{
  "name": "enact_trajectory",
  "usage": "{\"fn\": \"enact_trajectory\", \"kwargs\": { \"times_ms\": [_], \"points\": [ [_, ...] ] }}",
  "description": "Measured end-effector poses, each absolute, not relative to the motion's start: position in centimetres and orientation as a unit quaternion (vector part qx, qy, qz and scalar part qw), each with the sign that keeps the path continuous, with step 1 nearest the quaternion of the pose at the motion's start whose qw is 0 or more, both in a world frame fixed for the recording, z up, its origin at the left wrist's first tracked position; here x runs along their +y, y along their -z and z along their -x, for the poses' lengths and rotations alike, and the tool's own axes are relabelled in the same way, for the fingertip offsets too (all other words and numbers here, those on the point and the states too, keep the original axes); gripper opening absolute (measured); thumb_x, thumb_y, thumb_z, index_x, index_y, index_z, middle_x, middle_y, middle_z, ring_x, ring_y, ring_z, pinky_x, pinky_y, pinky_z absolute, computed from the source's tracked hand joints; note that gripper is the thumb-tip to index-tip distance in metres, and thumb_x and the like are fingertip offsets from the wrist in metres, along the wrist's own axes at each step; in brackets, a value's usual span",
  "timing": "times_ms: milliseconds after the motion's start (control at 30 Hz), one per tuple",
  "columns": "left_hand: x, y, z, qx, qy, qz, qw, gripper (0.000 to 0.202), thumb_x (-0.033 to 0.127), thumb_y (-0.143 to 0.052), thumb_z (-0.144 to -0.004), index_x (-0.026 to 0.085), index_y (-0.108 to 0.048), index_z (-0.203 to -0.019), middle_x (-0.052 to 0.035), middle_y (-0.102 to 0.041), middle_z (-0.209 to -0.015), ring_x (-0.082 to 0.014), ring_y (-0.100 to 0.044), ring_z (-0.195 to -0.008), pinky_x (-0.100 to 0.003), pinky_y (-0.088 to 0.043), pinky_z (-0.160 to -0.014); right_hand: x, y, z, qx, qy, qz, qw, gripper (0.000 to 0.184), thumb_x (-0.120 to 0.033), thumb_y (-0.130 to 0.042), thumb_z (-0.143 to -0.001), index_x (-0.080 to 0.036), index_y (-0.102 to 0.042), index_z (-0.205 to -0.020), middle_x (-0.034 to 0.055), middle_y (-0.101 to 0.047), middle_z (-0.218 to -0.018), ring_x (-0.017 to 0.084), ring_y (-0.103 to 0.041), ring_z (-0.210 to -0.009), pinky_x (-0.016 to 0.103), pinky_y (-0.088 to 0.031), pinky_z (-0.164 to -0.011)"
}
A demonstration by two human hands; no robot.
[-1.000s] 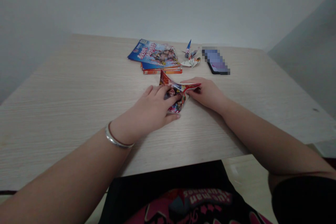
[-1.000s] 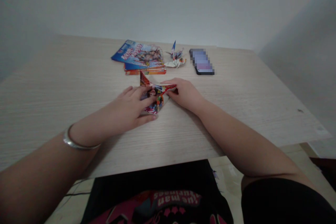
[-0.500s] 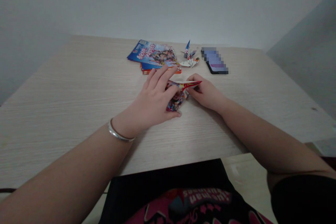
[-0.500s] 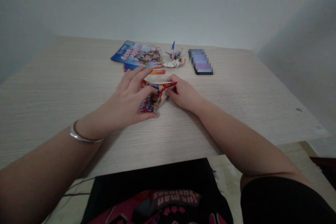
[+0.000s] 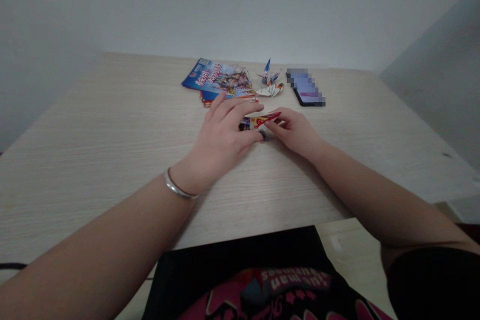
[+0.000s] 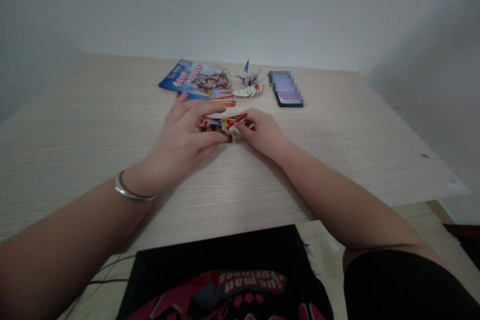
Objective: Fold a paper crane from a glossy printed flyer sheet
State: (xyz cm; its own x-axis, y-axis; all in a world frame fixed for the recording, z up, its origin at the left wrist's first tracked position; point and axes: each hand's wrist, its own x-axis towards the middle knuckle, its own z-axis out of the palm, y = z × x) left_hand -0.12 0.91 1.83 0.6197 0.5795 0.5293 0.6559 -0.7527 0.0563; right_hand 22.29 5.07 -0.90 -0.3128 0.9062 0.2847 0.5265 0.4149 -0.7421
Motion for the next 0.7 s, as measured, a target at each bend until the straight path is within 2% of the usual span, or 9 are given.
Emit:
{"fn": "enact_trajectory", "kwargs": {
  "times_ms": [100,233,333,433,533,700],
  "points": [
    [1.1,-1.6,0.1,-0.350,0.281,0.890,0.080,0.022,0.032,-0.055,-0.104,0.024,-0.076,-0.098,-0.0101,-0.061,-0.149,-0.0303,-0.053,-0.141,-0.066,-0.030,-0.126,4.5,0.4,-22.0,-0.778,-0.291,0.445,0.335,0.017,-0.032,-0.061,-0.094,-0.023,-0.075,-0.098,0.0040,-0.078,-0.094,0.020,-0.069,-0.082,0.036,-0.056,-0.076],
    [1.1,-1.7,0.3,-0.364,0.258,0.893,0.051,0.021,0.033,-0.051,-0.107,0.026,-0.070,-0.106,-0.0046,-0.066,-0.144,-0.0245,-0.059,-0.135,-0.066,-0.024,-0.129,4.0,0.2,-21.7,-0.794,-0.320,0.406,0.319,0.019,-0.030,-0.057,-0.095,-0.024,-0.073,-0.103,0.0025,-0.079,-0.097,0.020,-0.070,-0.085,0.037,-0.056,-0.078],
    [1.0,-1.8,0.3,-0.375,0.264,0.889,0.012,0.020,0.031,-0.048,-0.107,0.025,-0.068,-0.108,-0.0027,-0.074,-0.131,-0.0212,-0.068,-0.120,-0.064,-0.024,-0.130,3.8,0.5,-21.4,-0.762,-0.348,0.403,0.369,0.012,-0.032,-0.059,-0.094,-0.025,-0.062,-0.103,-0.0002,-0.074,-0.090,0.016,-0.068,-0.079,0.034,-0.056,-0.074],
    [1.2,-1.7,0.4,-0.383,0.294,0.876,0.004,0.022,0.032,-0.047,-0.107,0.023,-0.067,-0.109,-0.0029,-0.077,-0.124,-0.0215,-0.070,-0.115,-0.061,-0.035,-0.125,3.6,0.7,-21.3,-0.742,-0.365,0.387,0.407,0.013,-0.031,-0.062,-0.090,-0.027,-0.051,-0.094,-0.0029,-0.065,-0.084,0.014,-0.065,-0.075,0.032,-0.057,-0.072],
    [1.3,-1.7,0.4,-0.382,0.327,0.864,0.011,0.020,0.029,-0.048,-0.106,0.022,-0.067,-0.107,-0.0048,-0.075,-0.128,-0.0218,-0.068,-0.120,-0.055,-0.041,-0.120,3.3,0.4,-21.3,-0.772,-0.351,0.348,0.399,0.015,-0.030,-0.066,-0.086,-0.026,-0.053,-0.094,-0.0006,-0.066,-0.093,0.016,-0.067,-0.087,0.033,-0.060,-0.079],
    [1.2,-2.0,0.7,-0.401,0.348,0.847,-0.013,0.023,0.036,-0.048,-0.106,0.026,-0.069,-0.111,-0.0040,-0.066,-0.142,-0.0212,-0.062,-0.128,-0.049,-0.050,-0.112,3.0,-0.2,-21.5,-0.771,-0.320,0.365,0.413,0.031,-0.034,-0.072,-0.085,-0.028,-0.063,-0.113,0.0028,-0.071,-0.121,0.019,-0.070,-0.105,0.036,-0.064,-0.084]
  ]
}}
